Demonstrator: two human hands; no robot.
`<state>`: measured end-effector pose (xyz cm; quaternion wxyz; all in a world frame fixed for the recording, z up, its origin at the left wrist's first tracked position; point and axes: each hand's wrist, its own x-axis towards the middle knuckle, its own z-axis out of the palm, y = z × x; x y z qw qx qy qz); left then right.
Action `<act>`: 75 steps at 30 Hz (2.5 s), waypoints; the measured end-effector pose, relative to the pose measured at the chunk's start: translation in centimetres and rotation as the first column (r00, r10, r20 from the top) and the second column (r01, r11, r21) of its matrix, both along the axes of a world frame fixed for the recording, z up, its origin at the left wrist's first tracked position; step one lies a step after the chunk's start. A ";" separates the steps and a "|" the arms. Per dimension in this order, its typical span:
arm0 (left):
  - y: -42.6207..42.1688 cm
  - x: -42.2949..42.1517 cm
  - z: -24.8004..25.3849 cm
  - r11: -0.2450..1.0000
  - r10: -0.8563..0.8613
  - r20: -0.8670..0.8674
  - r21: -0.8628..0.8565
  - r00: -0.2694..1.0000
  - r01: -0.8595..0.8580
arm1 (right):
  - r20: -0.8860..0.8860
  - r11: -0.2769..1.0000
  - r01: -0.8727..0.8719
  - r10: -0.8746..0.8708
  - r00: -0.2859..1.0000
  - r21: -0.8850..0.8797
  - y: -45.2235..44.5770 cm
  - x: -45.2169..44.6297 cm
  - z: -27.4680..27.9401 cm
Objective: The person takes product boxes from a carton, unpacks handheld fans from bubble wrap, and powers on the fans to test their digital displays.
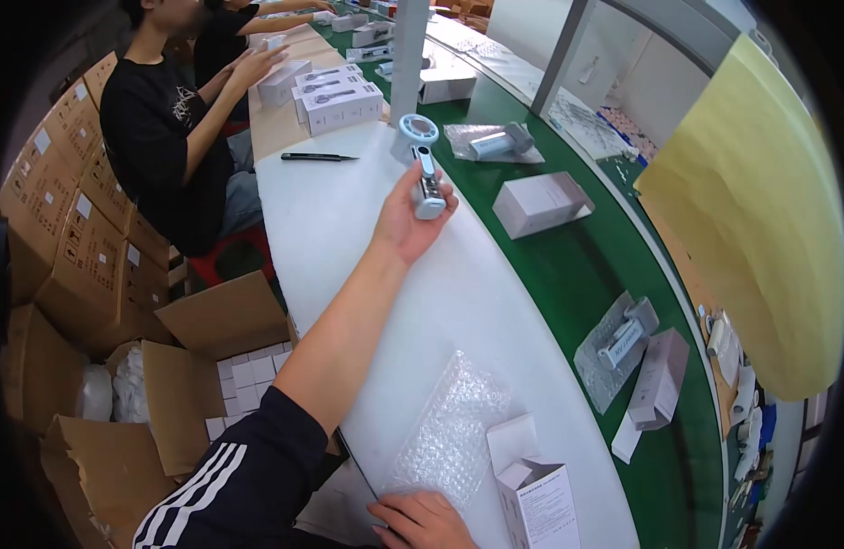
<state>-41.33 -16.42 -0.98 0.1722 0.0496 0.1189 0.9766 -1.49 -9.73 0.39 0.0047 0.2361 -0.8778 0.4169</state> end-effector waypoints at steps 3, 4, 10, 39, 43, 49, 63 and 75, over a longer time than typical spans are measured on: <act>-0.1 0.5 0.4 0.996 -0.054 -0.009 0.076 0.999 0.054 | 0.022 1.000 -0.004 0.004 1.000 -0.003 0.3 0.0 0.0; -0.2 0.5 0.4 0.995 -0.055 -0.025 0.079 0.998 0.057 | 0.031 1.000 -0.002 0.002 1.000 -0.003 0.3 0.1 0.0; -0.5 -0.1 -0.2 0.992 0.102 -0.015 0.075 0.995 -0.100 | 0.028 1.000 0.007 -0.007 1.000 -0.008 0.3 0.2 -0.6; -0.9 0.5 1.7 0.989 0.076 -0.259 0.141 0.963 -0.040 | 0.083 0.999 0.034 -0.033 0.996 -0.019 -0.3 -0.4 1.0; -0.8 0.3 1.4 0.992 0.080 -0.245 0.113 0.966 -0.054 | 0.062 0.999 0.037 -0.036 0.997 -0.017 -0.3 -0.4 0.9; -0.8 0.1 1.2 0.994 0.103 -0.204 0.040 0.973 -0.097 | 0.063 0.999 0.046 -0.044 0.997 -0.021 -0.5 -0.7 1.3; -1.2 0.0 1.4 0.974 -0.050 -0.249 0.203 0.967 0.103 | 0.107 0.998 0.045 -0.040 0.993 -0.041 -0.8 -1.1 2.5; -1.6 -0.1 1.0 0.915 -0.155 -0.220 0.335 0.963 0.224 | 0.102 0.997 0.060 -0.054 0.993 -0.055 -0.6 -0.7 1.7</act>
